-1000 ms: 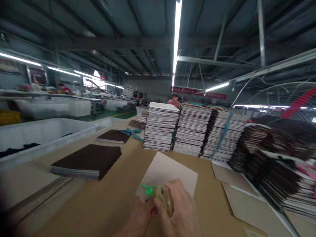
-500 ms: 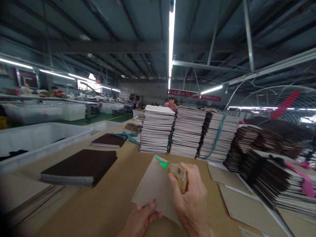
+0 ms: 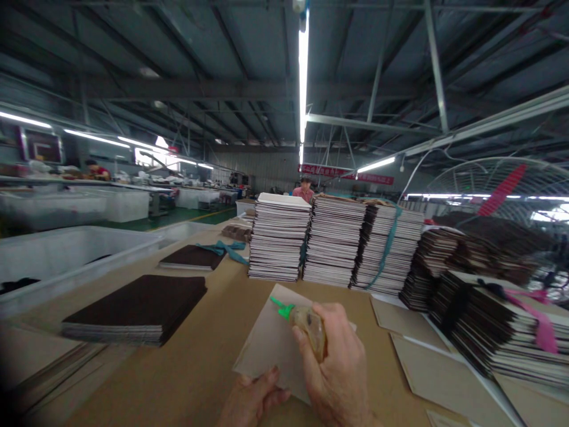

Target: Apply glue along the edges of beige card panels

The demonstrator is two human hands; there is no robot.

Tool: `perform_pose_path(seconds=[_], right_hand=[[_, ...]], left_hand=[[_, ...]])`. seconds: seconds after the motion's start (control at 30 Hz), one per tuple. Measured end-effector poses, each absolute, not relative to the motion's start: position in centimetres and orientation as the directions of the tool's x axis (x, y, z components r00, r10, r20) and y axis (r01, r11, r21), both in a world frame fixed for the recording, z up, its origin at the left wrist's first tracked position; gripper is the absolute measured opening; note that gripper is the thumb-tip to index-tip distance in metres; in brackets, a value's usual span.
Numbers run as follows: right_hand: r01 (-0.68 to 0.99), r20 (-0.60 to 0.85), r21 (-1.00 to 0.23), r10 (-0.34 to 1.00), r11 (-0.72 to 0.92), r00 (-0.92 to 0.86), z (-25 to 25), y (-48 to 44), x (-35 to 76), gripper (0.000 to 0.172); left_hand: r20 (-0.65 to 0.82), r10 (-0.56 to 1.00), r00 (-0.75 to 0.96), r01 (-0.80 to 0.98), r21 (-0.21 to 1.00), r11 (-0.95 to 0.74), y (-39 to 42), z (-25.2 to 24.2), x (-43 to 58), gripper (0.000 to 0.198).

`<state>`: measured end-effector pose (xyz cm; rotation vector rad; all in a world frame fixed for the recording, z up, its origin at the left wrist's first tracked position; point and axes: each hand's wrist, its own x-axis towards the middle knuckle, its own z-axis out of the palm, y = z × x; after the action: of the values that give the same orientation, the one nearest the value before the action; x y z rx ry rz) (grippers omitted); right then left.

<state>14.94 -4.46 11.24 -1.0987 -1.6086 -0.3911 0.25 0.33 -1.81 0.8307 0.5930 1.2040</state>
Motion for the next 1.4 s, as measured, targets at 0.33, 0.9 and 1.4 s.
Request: perform_pose_path(seconds=[0.33, 0.9, 1.4], right_hand=[[0.816, 0.899, -0.29, 0.435, 0.5, 0.053, 11.4, -4.6, 14.7, 0.023], [0.767, 0.88, -0.302, 0.475, 0.566, -0.004, 9.4, -5.4, 13.8, 0.023], [0.78, 0.85, -0.285, 0.523, 0.558, -0.064, 7.4, -5.3, 13.8, 0.025]], left_hand=[[0.024, 0.96, 0.278, -0.571, 0.808, 0.145, 0.3, -2.0, 0.3, 0.068], [0.036, 0.962, 0.27, -0.575, 0.808, 0.131, -0.9, 0.1, 0.0, 0.061], [0.1, 0.941, 0.323, -0.583, 0.804, 0.114, -0.6, -0.4, -0.1, 0.055]])
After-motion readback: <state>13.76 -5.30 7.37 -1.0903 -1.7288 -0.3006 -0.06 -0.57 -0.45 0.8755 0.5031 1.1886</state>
